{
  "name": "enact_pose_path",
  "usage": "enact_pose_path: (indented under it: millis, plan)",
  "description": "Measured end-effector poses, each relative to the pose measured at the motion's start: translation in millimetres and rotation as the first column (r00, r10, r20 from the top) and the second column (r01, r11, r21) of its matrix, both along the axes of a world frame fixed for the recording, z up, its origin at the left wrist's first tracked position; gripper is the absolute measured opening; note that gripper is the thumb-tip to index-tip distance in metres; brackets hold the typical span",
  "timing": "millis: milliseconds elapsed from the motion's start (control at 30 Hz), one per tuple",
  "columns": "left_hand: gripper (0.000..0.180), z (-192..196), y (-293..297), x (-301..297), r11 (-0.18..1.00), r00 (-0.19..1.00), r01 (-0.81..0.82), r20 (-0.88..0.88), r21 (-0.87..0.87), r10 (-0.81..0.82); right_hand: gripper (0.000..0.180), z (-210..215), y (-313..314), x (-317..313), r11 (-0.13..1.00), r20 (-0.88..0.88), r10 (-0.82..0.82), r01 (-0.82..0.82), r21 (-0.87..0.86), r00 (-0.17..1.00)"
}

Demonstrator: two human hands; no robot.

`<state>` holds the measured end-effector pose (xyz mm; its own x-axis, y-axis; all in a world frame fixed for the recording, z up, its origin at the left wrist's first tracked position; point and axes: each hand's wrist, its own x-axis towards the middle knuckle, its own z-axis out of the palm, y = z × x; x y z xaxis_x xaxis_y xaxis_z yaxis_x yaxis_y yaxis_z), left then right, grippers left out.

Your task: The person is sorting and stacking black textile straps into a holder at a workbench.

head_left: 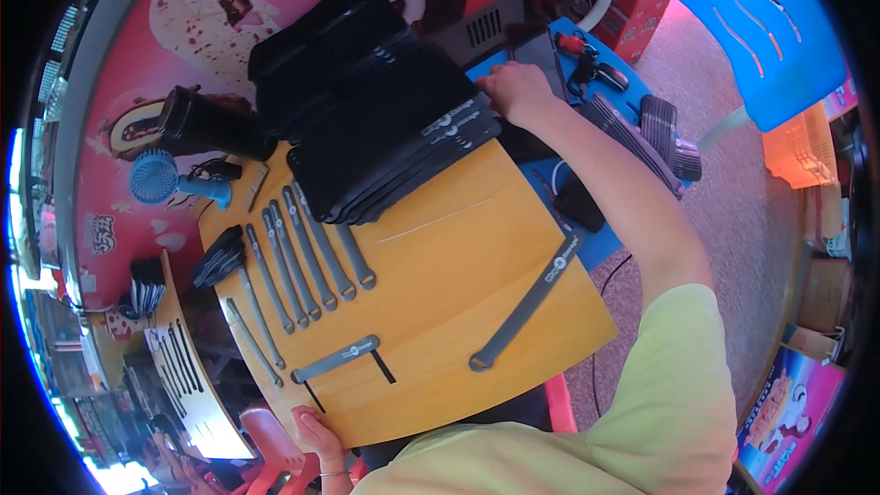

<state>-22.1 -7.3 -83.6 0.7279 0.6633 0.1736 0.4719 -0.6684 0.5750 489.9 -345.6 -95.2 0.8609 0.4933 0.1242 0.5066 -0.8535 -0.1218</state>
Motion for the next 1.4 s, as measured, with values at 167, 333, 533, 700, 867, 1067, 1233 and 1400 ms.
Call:
enact_pose_path:
  millis: [167,333,533,700,867,1067,1233,1400]
  plan:
    - [0.036,-4.8,7.0,-5.6,0.999,0.999,0.024,0.030,0.048,-0.026,0.020,-7.4,14.4,16.7,0.969,-0.140,-0.008,-0.026,-0.246,0.990]
    - [0.034,-6.2,8.4,-4.4,0.999,0.999,0.025,0.021,0.046,-0.026,0.022,18.5,-9.1,10.7,0.966,-0.048,0.049,-0.035,0.257,0.998]
    - [0.031,-4.9,10.6,-6.3,0.999,1.000,0.019,-0.009,0.032,-0.019,0.018,29.3,-75.3,-11.7,0.983,0.020,-0.089,0.085,0.161,0.996]
    - [0.030,0.8,6.3,1.0,0.996,0.998,0.066,0.000,0.068,-0.066,0.019,10.3,-81.5,-47.8,0.954,0.058,-0.299,0.299,0.011,0.952]
    - [0.030,1.4,5.8,0.8,0.995,0.998,0.061,-0.002,0.082,-0.061,0.021,1.4,-33.5,-73.0,0.819,-0.556,0.208,0.167,0.549,0.805]
    - [0.029,4.2,3.9,3.8,0.991,0.997,0.079,-0.015,0.110,-0.078,0.022,3.1,-55.3,-47.4,0.915,0.005,-0.388,0.385,0.121,0.922]
    - [0.029,-1.4,9.6,-2.6,0.994,0.998,0.067,0.000,0.092,-0.067,0.018,-9.9,-39.1,-59.6,0.873,-0.255,0.032,0.097,0.478,0.966]
    - [0.029,2.8,5.7,1.7,0.994,0.997,0.078,0.017,0.072,-0.080,0.014,4.6,-76.0,-44.1,0.862,0.105,-0.390,0.322,0.392,0.915]
